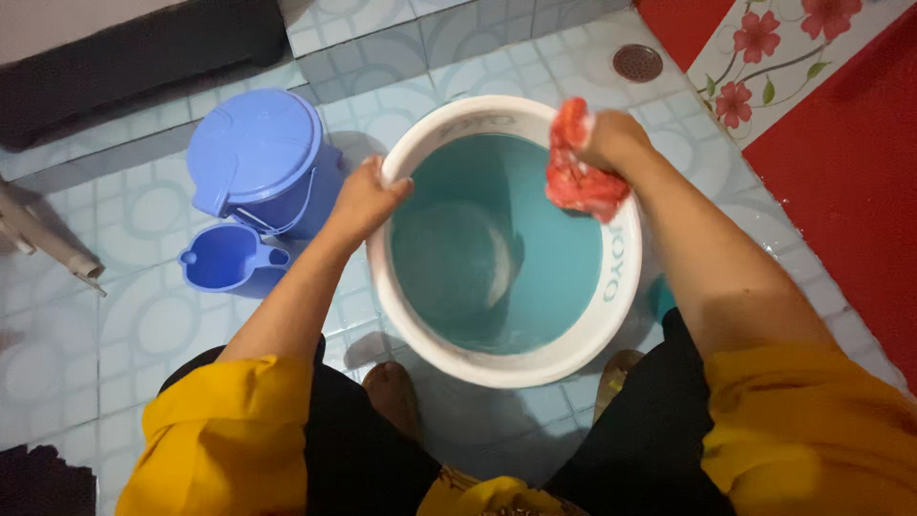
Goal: The person scrubs the lid of a light blue bucket with a red cloth, then flips the bucket to scrub the handle and the interior rim. The person uses a red cloth to wipe the surfaces and dips it into the water inside the bucket to rinse it.
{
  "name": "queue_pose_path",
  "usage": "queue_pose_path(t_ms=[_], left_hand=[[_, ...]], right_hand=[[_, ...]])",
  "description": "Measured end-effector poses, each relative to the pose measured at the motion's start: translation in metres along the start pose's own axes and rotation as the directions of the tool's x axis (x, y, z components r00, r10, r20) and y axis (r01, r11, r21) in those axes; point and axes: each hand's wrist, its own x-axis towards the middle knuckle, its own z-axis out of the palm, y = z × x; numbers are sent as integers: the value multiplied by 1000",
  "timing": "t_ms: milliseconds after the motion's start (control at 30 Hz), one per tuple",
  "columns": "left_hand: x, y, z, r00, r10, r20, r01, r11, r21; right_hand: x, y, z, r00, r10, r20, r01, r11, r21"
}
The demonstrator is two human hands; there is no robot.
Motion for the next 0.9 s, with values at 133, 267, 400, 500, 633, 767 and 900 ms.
queue_pose_path(t_ms=[133, 267, 400, 500, 633, 767, 900], left_hand=[[-3, 17, 12, 982, 178, -69, -167, 977, 136], [-18, 41, 37, 982, 182, -57, -164, 958, 236], [-17, 38, 30, 969, 247, -22, -235, 943, 237], [-12, 25, 14, 974, 227, -4, -222, 955, 199], [-10, 22, 0, 996, 73, -48, -65, 985, 161], [-6, 29, 0, 996, 83, -43, -71, 972, 224], [-11, 45, 10, 963, 270, 21, -266, 928, 262]], right_hand=[[-48, -70, -34, 875, -354, -330, 366, 930, -27], [-90, -131, -25, 656, -612, -442, 567, 786, -247], [-84, -125, -16, 493, -747, -445, 683, 650, -334], [-38, -74, -28, 823, -490, -287, 492, 868, -70], [-8, 15, -25, 963, -269, -35, 264, 959, -108], [-20, -3, -8, 967, -228, -118, 207, 965, -162], [-66, -83, -36, 801, -504, -324, 457, 864, -214]])
